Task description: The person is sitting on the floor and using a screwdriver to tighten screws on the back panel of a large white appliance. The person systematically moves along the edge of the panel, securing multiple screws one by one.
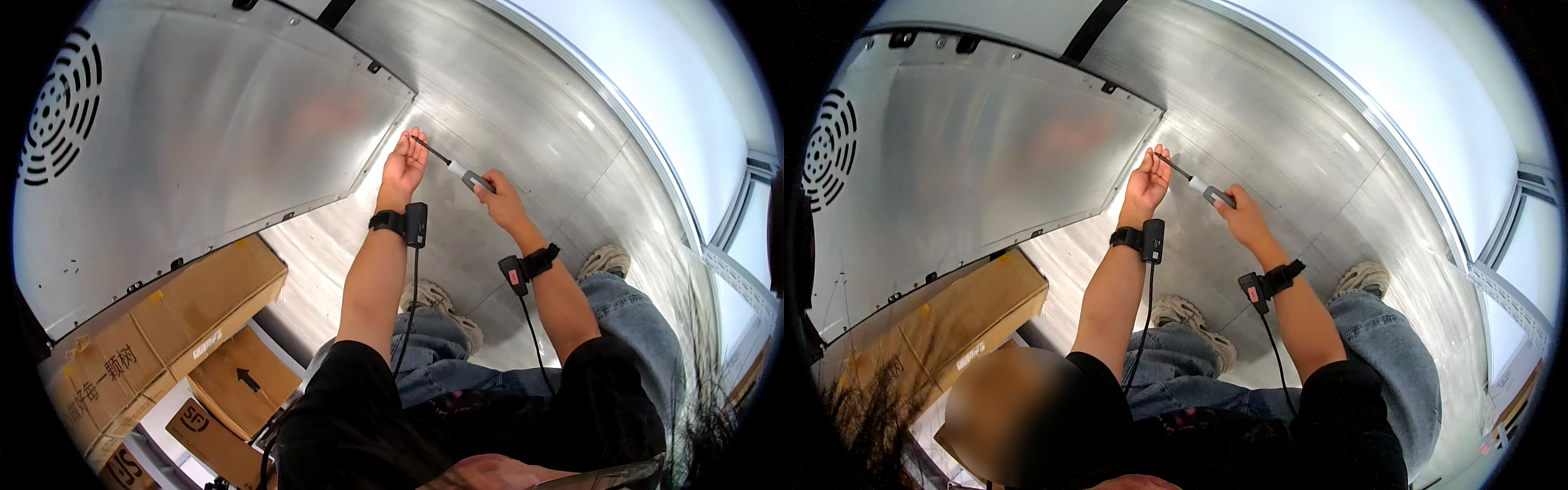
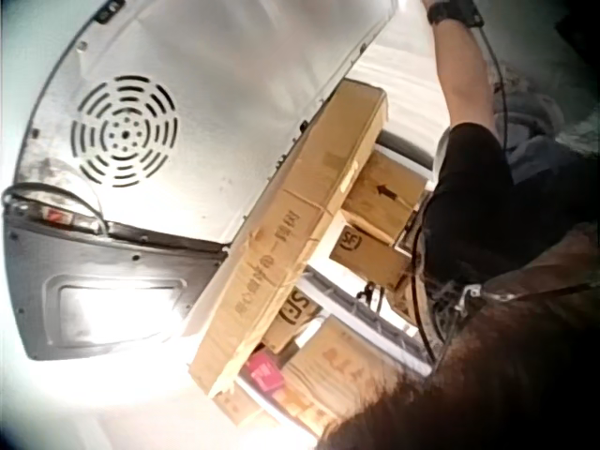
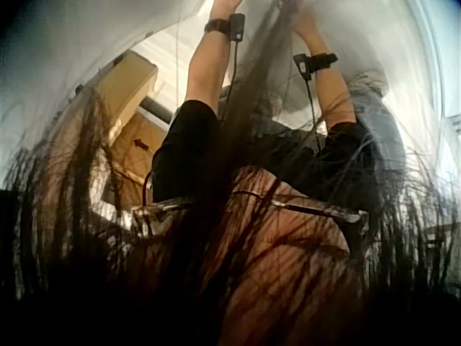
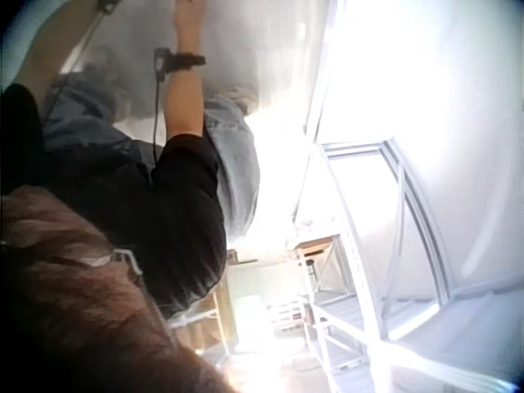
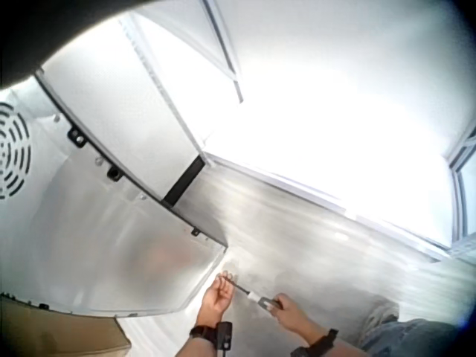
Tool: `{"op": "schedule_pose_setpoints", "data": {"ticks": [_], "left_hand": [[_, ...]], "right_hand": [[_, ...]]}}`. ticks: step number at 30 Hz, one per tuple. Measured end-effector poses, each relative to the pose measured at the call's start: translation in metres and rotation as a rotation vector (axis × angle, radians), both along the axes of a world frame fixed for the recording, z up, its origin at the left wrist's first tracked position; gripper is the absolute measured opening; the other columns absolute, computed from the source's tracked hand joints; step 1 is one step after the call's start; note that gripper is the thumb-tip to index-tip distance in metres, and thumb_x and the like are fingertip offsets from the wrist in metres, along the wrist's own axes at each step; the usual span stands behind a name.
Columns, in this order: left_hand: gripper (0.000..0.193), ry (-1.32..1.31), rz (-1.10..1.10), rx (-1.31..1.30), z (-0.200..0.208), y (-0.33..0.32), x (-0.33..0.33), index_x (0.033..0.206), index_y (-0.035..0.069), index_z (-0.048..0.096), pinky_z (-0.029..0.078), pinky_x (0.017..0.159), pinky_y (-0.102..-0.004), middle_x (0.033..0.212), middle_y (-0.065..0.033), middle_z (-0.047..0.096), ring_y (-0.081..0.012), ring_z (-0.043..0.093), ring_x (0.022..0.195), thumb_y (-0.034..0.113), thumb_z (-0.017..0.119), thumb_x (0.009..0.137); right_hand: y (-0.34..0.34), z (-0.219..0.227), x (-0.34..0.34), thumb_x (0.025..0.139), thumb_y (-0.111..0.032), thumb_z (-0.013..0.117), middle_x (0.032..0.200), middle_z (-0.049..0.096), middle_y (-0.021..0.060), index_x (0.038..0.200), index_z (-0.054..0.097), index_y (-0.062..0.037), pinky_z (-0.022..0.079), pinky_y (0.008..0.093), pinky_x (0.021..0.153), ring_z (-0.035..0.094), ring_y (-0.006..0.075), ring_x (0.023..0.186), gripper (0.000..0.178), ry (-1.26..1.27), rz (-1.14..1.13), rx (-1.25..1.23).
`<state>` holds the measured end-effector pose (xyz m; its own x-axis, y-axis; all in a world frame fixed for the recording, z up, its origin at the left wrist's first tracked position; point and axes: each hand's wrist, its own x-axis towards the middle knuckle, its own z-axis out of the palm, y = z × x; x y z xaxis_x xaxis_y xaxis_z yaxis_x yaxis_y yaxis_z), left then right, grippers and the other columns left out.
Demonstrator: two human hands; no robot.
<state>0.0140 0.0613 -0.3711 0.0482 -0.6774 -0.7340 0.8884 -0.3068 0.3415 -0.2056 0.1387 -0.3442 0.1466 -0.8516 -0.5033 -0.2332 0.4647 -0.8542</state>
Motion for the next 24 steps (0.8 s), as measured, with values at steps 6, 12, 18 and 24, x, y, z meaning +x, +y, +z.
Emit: {"op": "schedule_pose_setpoints", "data": {"ticks": [6,12,18,24], "left_hand": [[0.018,-0.038,0.021,0.057,-0.017,0.028,0.029,0.108,0.004,0.051,0.052,0.087,-0.0348,0.113,-0.0109,0.059,-0.0243,0.059,0.099,0.013,0.049,0.093],[0.018,-0.023,0.054,0.101,-0.029,0.047,0.044,0.108,0.001,0.050,0.052,0.088,-0.0349,0.114,-0.0132,0.058,-0.0250,0.059,0.101,0.010,0.047,0.093],[0.019,-0.040,0.060,0.221,-0.036,0.065,0.063,0.110,-0.001,0.048,0.051,0.090,-0.0366,0.113,-0.0168,0.057,-0.0263,0.058,0.103,0.008,0.044,0.094],[0.019,-0.034,0.088,0.316,-0.040,0.072,0.085,0.108,-0.003,0.049,0.052,0.089,-0.0377,0.108,-0.0170,0.059,-0.0263,0.060,0.099,0.009,0.042,0.095]], "right_hand": [[0.002,0.010,0.018,0.084,-0.024,0.060,0.073,0.056,0.0131,0.096,0.050,-0.0036,0.041,0.0371,0.062,0.053,0.0259,0.067,0.026,0.170,0.154,-0.062],[0.010,0.005,0.032,0.083,-0.025,0.060,0.074,0.057,0.0145,0.095,0.051,-0.0032,0.041,0.0386,0.062,0.056,0.0291,0.068,0.027,0.210,0.198,-0.016],[0.016,0.016,0.052,0.083,-0.024,0.060,0.081,0.059,0.0157,0.096,0.050,-0.0034,0.044,0.0408,0.066,0.058,0.0323,0.075,0.026,0.345,0.326,-0.068],[0.035,0.002,0.080,0.084,-0.023,0.060,0.090,0.060,0.0162,0.101,0.048,-0.0035,0.045,0.0425,0.069,0.059,0.0340,0.081,0.029,0.427,0.350,-0.260]]}}
